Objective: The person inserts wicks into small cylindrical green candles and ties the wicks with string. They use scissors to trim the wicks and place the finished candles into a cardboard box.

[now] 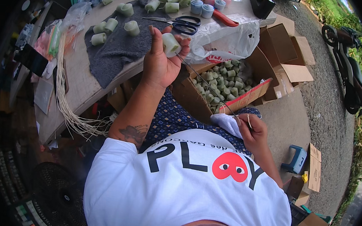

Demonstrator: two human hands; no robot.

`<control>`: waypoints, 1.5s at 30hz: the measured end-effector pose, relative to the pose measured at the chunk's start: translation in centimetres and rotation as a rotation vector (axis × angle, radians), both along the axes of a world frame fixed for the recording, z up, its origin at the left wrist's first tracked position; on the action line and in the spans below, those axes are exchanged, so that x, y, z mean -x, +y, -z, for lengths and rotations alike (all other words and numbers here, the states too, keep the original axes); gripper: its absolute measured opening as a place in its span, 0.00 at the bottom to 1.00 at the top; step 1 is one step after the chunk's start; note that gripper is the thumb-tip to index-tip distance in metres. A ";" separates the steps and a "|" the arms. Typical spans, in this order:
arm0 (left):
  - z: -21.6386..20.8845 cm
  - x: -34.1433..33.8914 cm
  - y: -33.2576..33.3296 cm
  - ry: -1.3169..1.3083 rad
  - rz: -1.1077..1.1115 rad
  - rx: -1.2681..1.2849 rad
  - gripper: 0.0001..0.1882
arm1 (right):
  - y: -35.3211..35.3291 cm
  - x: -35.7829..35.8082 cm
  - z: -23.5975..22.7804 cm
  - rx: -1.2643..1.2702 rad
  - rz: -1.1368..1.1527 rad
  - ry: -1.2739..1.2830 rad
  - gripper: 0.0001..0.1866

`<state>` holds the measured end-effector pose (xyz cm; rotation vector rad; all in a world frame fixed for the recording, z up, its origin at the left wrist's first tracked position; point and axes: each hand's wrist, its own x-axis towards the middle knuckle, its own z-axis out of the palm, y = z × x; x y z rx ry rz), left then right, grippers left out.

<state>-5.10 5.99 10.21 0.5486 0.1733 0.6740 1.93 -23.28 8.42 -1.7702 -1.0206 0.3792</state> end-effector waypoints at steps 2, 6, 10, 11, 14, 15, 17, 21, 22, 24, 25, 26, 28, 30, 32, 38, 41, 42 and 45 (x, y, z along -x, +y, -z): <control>0.1 -0.1 0.0 0.006 -0.007 -0.004 0.26 | 0.0 0.0 -0.2 -0.007 0.003 -0.010 0.04; 0.1 -0.2 -0.4 0.010 -0.017 -0.015 0.26 | 0.1 0.1 -0.4 0.010 0.011 0.017 0.04; -0.1 -0.5 -1.5 0.027 -0.071 -0.113 0.26 | -0.1 0.2 0.1 0.000 0.026 0.039 0.05; -0.1 -0.6 -2.5 0.040 -0.077 -0.156 0.25 | 0.2 0.3 0.0 -0.015 0.020 0.044 0.05; 0.0 -1.3 -7.6 0.142 0.088 -0.077 0.20 | 1.9 0.8 -0.2 -0.047 0.028 0.082 0.05; -0.1 -1.3 -7.6 0.138 0.106 -0.099 0.20 | 2.2 0.8 0.1 -0.057 0.040 0.109 0.05; -0.6 -1.3 -6.4 0.098 0.052 -0.136 0.21 | 1.9 0.9 0.0 -0.065 0.035 0.122 0.04; -0.9 -0.9 -6.5 0.071 0.082 -0.227 0.19 | 1.8 0.6 0.3 -0.098 -0.058 -0.003 0.05; -0.4 -1.0 -8.1 0.091 0.158 -0.234 0.18 | 2.2 0.5 -0.2 -0.090 -0.053 0.018 0.06; 1.0 -1.2 -6.7 0.096 0.107 -0.201 0.20 | 2.8 0.5 -0.9 -0.074 -0.045 0.060 0.06; 0.1 -1.4 -4.4 0.058 0.065 -0.189 0.21 | 2.0 0.4 -0.5 -0.095 -0.056 0.130 0.06; -0.7 -1.6 -2.6 0.023 0.022 -0.182 0.22 | 1.9 0.3 -0.3 -0.117 -0.071 0.124 0.06; -0.7 -0.9 -3.3 0.051 0.065 -0.182 0.22 | 2.3 0.4 0.0 -0.164 -0.127 0.123 0.06; 1.2 -0.7 -7.4 0.025 0.240 -0.175 0.25 | 3.0 0.5 -0.6 -0.148 -0.126 0.200 0.06; -1.1 -1.3 -4.2 0.083 0.051 -0.154 0.18 | 2.2 0.2 -0.4 -0.179 -0.096 0.353 0.06; -1.2 -1.0 -3.2 0.063 -0.014 -0.198 0.24 | 3.6 0.4 -0.7 -0.220 -0.112 0.482 0.04; -1.2 -0.6 0.0 0.028 -0.078 -0.242 0.29 | 2.2 -0.4 -0.1 -0.223 -0.093 0.411 0.04; -0.9 -0.4 0.3 0.040 -0.075 -0.247 0.27 | 2.8 -0.1 0.0 -0.234 -0.101 0.459 0.04; -0.9 -0.3 0.5 0.049 -0.079 -0.241 0.22 | 4.3 0.5 -1.0 -0.225 -0.110 0.514 0.04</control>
